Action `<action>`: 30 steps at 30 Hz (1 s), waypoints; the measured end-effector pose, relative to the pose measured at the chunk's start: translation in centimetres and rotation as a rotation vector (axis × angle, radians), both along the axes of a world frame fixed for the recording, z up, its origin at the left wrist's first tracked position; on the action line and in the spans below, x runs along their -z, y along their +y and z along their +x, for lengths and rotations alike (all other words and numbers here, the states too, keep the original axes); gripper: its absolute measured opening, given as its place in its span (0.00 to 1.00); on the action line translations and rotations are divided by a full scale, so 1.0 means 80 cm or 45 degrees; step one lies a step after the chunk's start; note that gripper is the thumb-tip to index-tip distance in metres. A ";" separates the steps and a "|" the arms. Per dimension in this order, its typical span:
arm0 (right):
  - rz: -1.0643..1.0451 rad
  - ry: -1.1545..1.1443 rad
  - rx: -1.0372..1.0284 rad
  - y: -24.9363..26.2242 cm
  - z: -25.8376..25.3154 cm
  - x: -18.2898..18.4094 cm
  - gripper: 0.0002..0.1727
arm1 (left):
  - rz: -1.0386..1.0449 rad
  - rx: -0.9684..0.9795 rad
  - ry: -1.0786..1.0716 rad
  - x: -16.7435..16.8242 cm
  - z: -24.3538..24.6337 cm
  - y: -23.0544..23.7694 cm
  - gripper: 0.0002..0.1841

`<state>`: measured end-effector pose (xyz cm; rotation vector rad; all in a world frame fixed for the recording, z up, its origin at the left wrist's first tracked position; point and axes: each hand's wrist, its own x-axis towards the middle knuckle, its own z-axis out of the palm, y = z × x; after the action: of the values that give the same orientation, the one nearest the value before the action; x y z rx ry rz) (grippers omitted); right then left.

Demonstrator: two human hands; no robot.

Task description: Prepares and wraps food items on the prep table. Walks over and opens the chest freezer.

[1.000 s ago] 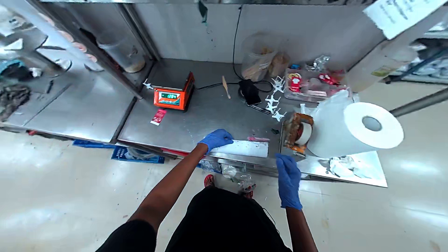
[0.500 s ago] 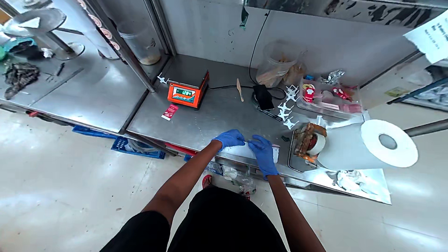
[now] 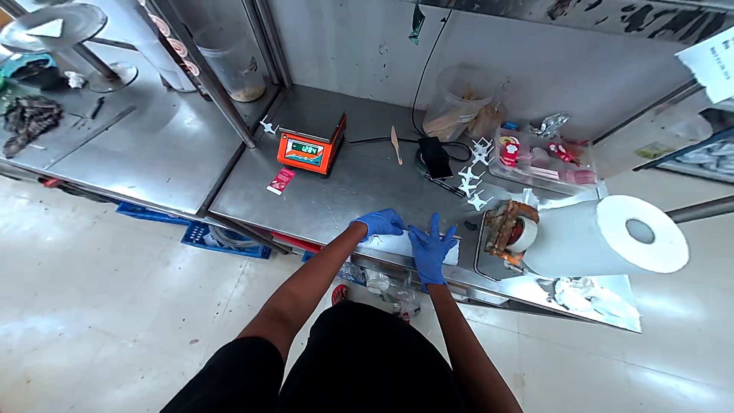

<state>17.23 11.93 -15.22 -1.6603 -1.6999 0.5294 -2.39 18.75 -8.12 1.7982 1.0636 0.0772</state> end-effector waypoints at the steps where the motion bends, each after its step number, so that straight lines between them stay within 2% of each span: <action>1: 0.006 -0.007 0.005 0.001 0.001 0.002 0.12 | 0.004 0.002 -0.001 0.001 0.000 0.001 0.14; 8: 0.022 -0.075 0.035 0.001 0.001 0.000 0.14 | -0.002 -0.017 0.003 0.003 -0.001 -0.003 0.14; 10: -0.052 -0.124 0.097 0.002 0.002 -0.007 0.22 | 0.015 -0.019 0.009 0.004 -0.001 -0.004 0.13; 12: -0.158 -0.186 0.189 0.004 0.005 -0.013 0.34 | 0.016 -0.023 0.008 0.006 -0.002 -0.006 0.13; 14: -0.153 -0.192 0.243 0.005 0.006 -0.018 0.39 | 0.012 -0.032 -0.006 0.006 -0.003 -0.008 0.13; 16: 0.016 -0.161 0.208 0.003 0.006 -0.014 0.32 | -0.003 -0.050 -0.015 0.003 -0.002 -0.010 0.13; 19: 0.254 -0.132 0.013 -0.001 0.004 -0.006 0.08 | -0.014 -0.061 0.000 -0.001 -0.001 -0.012 0.13; 20: 0.271 -0.152 -0.049 -0.004 0.003 -0.008 0.05 | -0.015 -0.064 0.005 -0.002 -0.001 -0.014 0.13; 23: 0.193 -0.235 -0.205 -0.012 0.004 -0.021 0.10 | -0.009 -0.087 0.012 -0.002 -0.001 -0.016 0.13; 25: 0.173 -0.261 -0.233 -0.001 0.008 -0.021 0.09 | 0.003 -0.088 0.044 -0.003 0.000 -0.017 0.13; 30: -0.113 -0.437 -0.555 0.020 0.024 -0.058 0.10 | 0.142 -0.052 0.185 -0.004 0.006 -0.022 0.14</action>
<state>19.18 13.55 -10.60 -1.5041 -2.3464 0.5483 -1.91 17.00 -7.76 1.9056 1.2197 0.0316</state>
